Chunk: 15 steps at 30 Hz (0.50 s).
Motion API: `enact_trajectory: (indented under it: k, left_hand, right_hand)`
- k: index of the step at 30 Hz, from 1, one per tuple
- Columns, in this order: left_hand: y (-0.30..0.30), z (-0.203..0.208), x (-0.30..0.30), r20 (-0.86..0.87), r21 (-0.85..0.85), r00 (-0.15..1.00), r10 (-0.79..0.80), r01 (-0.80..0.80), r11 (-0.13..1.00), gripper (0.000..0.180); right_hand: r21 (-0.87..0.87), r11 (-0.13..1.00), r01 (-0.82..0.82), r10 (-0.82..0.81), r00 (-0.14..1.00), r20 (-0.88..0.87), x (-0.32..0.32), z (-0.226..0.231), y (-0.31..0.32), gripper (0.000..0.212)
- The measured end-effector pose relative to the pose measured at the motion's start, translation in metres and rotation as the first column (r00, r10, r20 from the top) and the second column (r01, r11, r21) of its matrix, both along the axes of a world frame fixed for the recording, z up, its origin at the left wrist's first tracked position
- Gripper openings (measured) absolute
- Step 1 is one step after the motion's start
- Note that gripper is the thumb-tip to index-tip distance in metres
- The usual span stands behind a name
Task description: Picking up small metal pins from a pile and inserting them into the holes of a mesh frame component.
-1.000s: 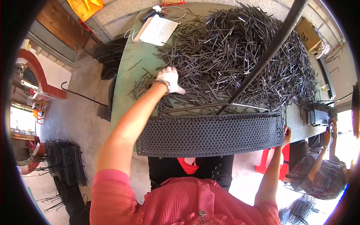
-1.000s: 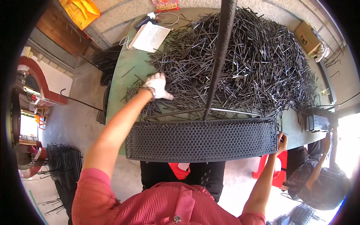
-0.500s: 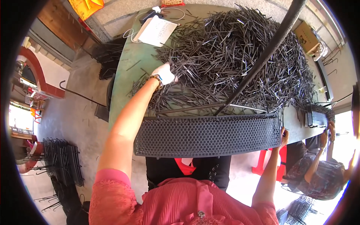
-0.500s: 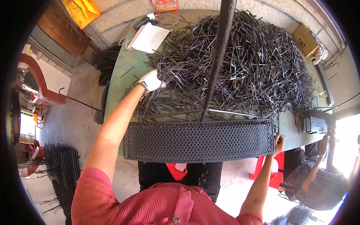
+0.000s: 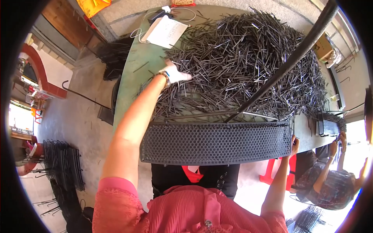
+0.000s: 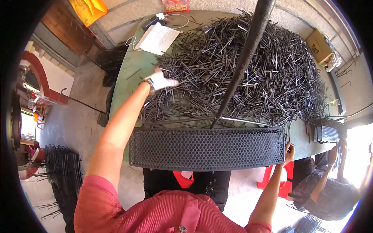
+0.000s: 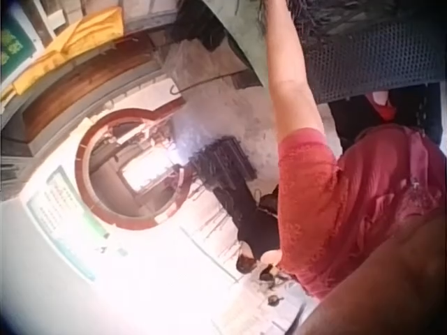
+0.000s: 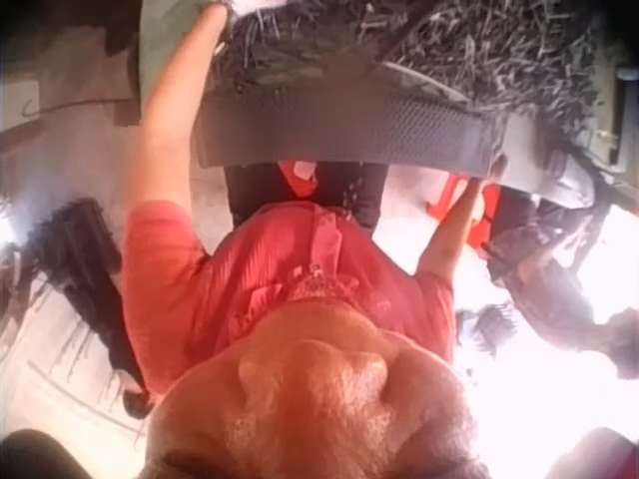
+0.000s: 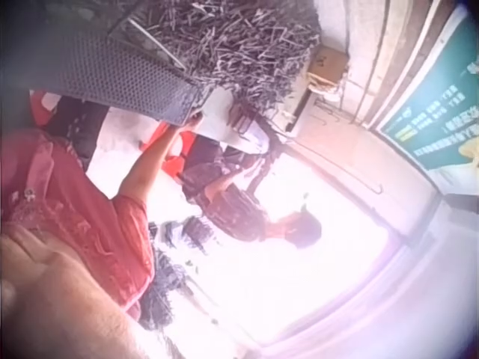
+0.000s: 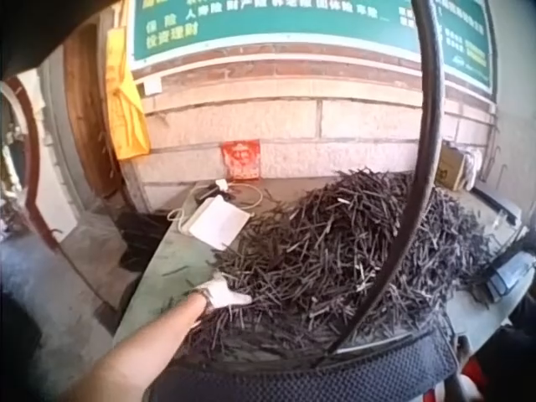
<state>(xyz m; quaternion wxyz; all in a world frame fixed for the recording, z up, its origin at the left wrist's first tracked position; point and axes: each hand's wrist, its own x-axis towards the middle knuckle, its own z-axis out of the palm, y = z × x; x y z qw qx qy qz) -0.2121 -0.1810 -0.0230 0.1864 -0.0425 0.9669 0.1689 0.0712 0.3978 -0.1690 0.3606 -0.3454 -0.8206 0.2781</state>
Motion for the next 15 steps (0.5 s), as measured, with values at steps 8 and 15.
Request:
enact_trajectory:
  k: [8, 15]
  left_hand:
    - [-0.044, 0.025, 0.026, 0.168, -0.045, 0.964, -0.206, 0.216, 0.975, 0.12]
    - [0.03, 0.007, 0.02, 0.078, -0.365, 0.997, -0.019, 0.047, 0.93, 0.108]
  right_hand:
    - [0.017, 1.0, 0.022, -0.023, 0.999, 0.024, -0.004, 0.001, 0.002, 0.035]
    - [-0.023, 1.0, 0.003, -0.002, 0.999, 0.042, 0.001, 0.001, 0.002, 0.033]
